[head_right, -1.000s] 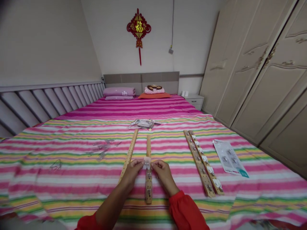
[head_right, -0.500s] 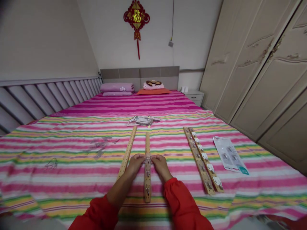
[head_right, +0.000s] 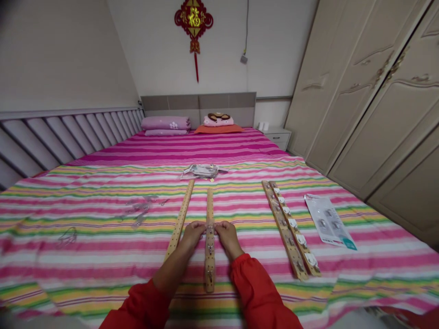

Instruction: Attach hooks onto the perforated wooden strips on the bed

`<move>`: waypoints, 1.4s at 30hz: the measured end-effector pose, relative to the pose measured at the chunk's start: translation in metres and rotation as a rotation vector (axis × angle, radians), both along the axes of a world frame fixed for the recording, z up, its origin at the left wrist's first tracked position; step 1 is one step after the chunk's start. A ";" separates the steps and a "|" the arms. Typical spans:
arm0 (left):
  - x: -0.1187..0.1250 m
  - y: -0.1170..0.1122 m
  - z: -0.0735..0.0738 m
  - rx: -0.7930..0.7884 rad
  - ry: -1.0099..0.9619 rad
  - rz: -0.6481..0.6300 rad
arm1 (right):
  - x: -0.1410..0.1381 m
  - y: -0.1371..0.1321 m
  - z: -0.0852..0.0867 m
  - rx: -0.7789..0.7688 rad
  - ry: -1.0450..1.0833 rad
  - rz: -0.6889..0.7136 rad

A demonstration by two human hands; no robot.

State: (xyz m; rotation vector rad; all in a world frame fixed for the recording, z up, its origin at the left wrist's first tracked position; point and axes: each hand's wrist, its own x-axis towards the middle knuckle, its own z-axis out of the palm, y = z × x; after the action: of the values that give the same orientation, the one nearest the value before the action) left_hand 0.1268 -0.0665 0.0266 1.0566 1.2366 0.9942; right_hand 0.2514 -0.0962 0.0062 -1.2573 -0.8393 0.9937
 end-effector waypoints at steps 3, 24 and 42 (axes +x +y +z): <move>0.000 0.001 -0.002 0.007 0.007 0.013 | 0.000 0.001 -0.003 -0.003 0.014 -0.014; 0.006 0.007 -0.014 0.057 0.074 0.106 | -0.001 0.002 -0.007 -0.030 -0.074 -0.053; -0.002 0.009 -0.003 0.198 0.204 0.019 | 0.002 -0.003 -0.007 -0.076 0.010 0.011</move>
State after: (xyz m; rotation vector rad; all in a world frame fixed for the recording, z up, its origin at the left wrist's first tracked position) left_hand 0.1245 -0.0578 0.0239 1.3288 1.3343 1.0598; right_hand 0.2537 -0.0987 -0.0006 -1.3126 -0.8077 1.0482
